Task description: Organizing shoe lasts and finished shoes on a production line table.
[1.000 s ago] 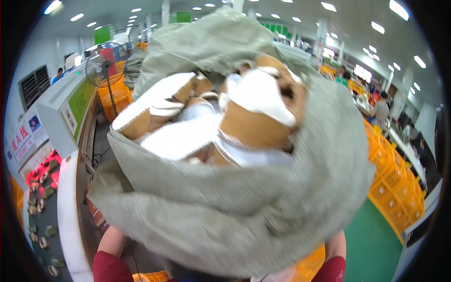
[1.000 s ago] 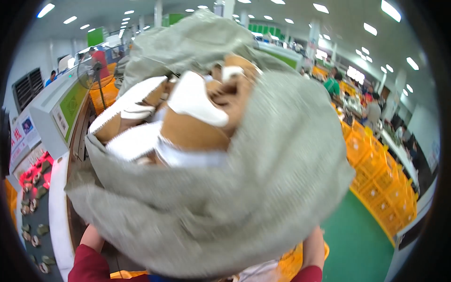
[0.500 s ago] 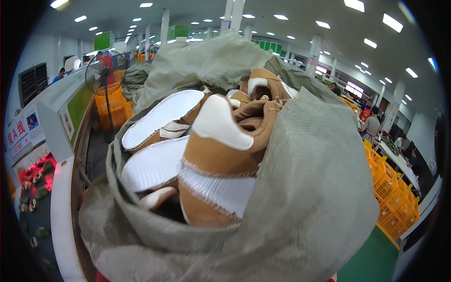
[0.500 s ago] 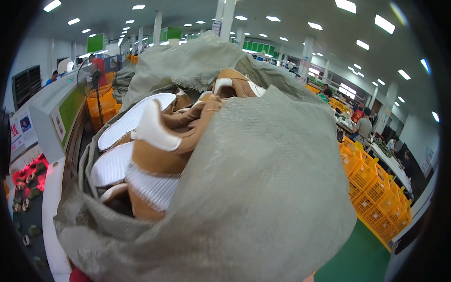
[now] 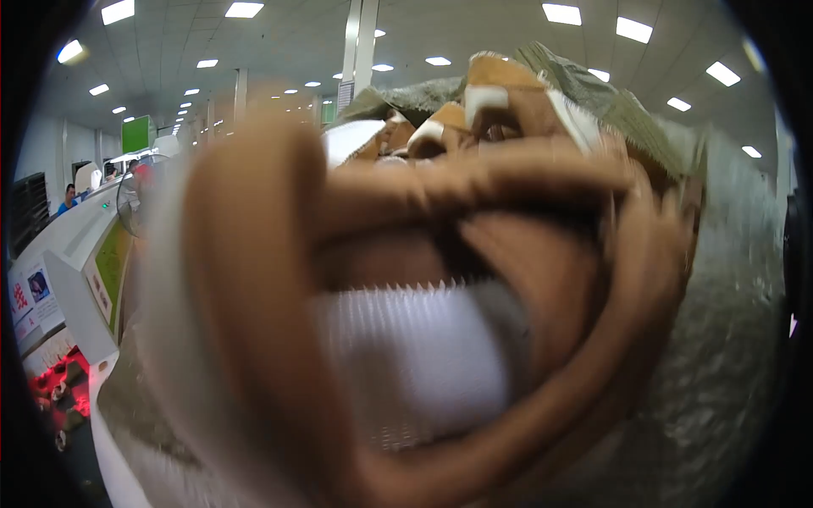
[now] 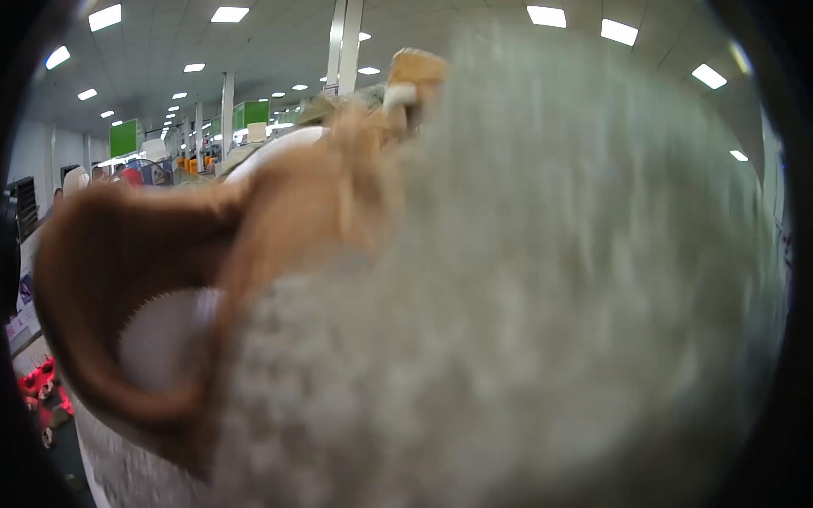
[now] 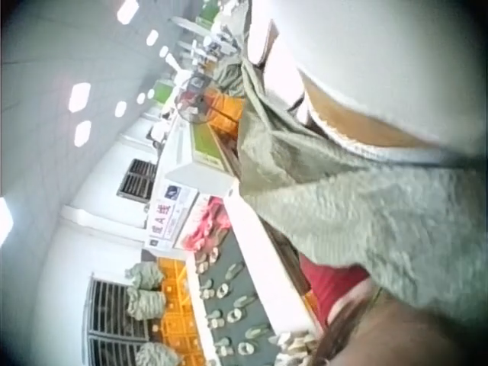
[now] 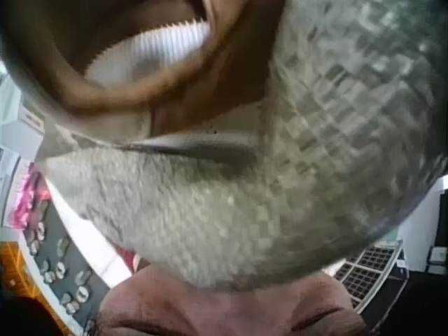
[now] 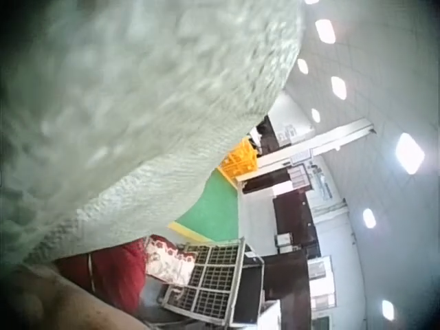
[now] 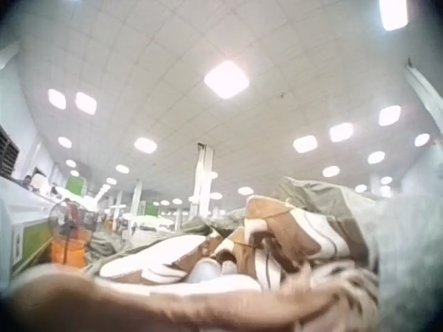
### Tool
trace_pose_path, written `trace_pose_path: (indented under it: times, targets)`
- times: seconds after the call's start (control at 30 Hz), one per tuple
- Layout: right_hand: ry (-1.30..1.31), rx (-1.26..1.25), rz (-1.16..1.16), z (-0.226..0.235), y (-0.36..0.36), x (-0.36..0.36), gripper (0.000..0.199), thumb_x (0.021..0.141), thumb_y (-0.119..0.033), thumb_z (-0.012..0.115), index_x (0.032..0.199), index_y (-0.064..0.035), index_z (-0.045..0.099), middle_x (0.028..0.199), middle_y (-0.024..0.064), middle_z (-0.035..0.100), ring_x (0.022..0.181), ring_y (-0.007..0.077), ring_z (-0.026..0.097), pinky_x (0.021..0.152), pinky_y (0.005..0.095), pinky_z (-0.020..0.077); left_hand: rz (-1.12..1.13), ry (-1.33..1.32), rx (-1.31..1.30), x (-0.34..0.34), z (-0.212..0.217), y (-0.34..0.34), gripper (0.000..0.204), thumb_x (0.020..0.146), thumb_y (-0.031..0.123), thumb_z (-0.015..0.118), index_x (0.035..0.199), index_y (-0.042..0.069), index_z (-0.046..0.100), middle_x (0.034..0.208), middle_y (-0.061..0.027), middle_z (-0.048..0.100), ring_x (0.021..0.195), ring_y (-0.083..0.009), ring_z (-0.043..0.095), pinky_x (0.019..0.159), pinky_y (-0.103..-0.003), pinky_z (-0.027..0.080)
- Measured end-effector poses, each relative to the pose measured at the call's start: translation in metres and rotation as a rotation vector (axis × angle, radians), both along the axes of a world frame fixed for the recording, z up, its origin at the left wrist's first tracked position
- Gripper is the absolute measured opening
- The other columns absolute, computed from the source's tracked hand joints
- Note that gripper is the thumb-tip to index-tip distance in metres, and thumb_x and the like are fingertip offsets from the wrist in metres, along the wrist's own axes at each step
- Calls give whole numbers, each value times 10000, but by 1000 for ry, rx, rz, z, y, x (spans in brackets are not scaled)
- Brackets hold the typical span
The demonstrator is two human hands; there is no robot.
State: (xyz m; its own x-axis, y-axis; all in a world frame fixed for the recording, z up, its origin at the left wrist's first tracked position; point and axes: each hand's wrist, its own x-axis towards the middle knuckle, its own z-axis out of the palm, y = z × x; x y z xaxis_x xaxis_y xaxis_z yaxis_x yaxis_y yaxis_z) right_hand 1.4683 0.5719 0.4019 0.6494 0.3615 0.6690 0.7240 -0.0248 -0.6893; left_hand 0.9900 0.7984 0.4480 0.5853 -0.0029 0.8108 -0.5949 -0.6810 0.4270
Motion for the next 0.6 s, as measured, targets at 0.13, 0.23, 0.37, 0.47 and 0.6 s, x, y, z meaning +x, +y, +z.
trace_pose_path:
  times: [0.13, 0.23, 0.37, 0.47, 0.6]
  targets:
    - [-40, -30, 11, 31, 30, 10, 400, 911, -384, 524, 1240, -156, 523, 1090, 38, 586, 877, 144, 599, 752, 324, 493, -20, -31, -136, 19, -54, 49, 497, 930, 336, 484, 1287, -9, 455, 1286, -121, 531, 1176, -251, 517, 983, -372, 441]
    - [-29, -83, 63, 33, 66, 22, 399, 911, -380, 526, 1240, -155, 523, 1095, 39, 585, 879, 144, 599, 754, 325, 493, 8, -21, -298, 38, -79, 81, 486, 934, 325, 476, 1292, -4, 451, 1290, -123, 526, 1178, -252, 514, 984, -371, 440]
    - [-17, -117, 132, 58, 102, 20, 397, 910, -375, 530, 1240, -153, 522, 1102, 41, 583, 882, 144, 599, 757, 326, 494, 49, -18, -478, 47, -82, 113, 473, 940, 310, 465, 1298, 1, 446, 1296, -125, 519, 1181, -254, 510, 985, -370, 438]
    - [-13, -136, 173, 60, 111, 11, 396, 910, -370, 532, 1240, -151, 522, 1106, 42, 582, 885, 144, 599, 758, 327, 495, 71, -22, -608, 50, -102, 124, 463, 944, 298, 456, 1302, 6, 443, 1300, -126, 514, 1182, -256, 507, 985, -369, 436]
    - [-4, -121, 177, 59, 98, -8, 395, 910, -365, 536, 1240, -149, 521, 1113, 44, 580, 888, 144, 600, 761, 328, 495, 55, -12, -739, 61, -118, 142, 450, 949, 283, 445, 1308, 11, 438, 1306, -128, 507, 1185, -258, 503, 986, -368, 434]
